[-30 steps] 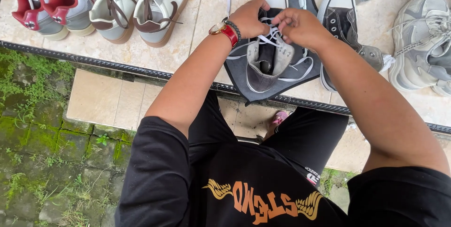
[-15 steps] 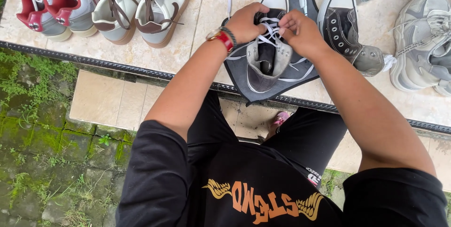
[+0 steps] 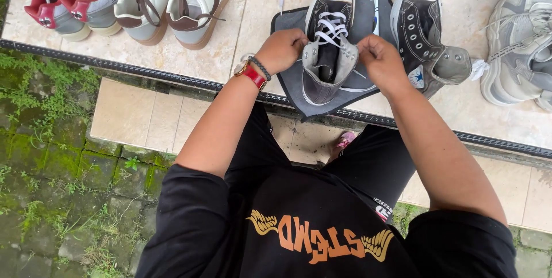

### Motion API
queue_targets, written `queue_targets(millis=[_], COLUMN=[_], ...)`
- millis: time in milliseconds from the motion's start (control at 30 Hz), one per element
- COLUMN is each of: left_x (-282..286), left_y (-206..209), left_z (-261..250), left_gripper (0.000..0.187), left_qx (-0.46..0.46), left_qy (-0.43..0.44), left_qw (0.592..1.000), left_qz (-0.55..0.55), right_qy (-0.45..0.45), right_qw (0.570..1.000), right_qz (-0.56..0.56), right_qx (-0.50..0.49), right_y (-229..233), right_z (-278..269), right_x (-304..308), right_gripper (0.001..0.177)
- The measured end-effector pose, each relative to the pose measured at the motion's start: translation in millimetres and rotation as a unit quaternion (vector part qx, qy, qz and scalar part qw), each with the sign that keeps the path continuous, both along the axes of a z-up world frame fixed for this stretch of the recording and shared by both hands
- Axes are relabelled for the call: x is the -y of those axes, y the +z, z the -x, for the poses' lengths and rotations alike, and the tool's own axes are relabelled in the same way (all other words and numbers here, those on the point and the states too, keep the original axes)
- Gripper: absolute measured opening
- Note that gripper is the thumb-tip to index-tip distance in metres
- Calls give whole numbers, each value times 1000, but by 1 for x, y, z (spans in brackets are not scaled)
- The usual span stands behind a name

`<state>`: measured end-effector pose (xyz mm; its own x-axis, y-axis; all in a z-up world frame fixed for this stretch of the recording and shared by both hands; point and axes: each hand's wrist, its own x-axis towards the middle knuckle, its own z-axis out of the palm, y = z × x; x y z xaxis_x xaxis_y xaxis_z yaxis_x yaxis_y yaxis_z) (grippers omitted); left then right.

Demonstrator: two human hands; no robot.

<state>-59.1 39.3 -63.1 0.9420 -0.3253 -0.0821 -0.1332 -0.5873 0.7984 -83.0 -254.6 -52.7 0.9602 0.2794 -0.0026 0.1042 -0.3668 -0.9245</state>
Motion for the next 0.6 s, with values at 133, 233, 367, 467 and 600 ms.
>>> queue_targets(millis=[133,233,367,467,600], left_x=[-3,4,22,39,53], left_y=[39,56,96,106,107], left_z=[8,5,5,3,4], left_gripper=[27,27,17,23,39], left_qx=[25,7,93,138,110], left_qy=[23,37,27,-26,-68], left_qw=[999,999,995,990,991], left_qz=[-24,-28,11,31,43], right_qy=[-35,-41,-40,-27,-35], right_qw=[999,995,993,989,977], right_qz=[-23,-33,-99,-146,-210], right_qx=[-17,-81,-44,-9,8], right_y=[26,60,85,99,123], right_z=[10,16,4,-4,-6], right_x=[-3,-9,-5,-5,-3], right_gripper=[14,11,13,10,11])
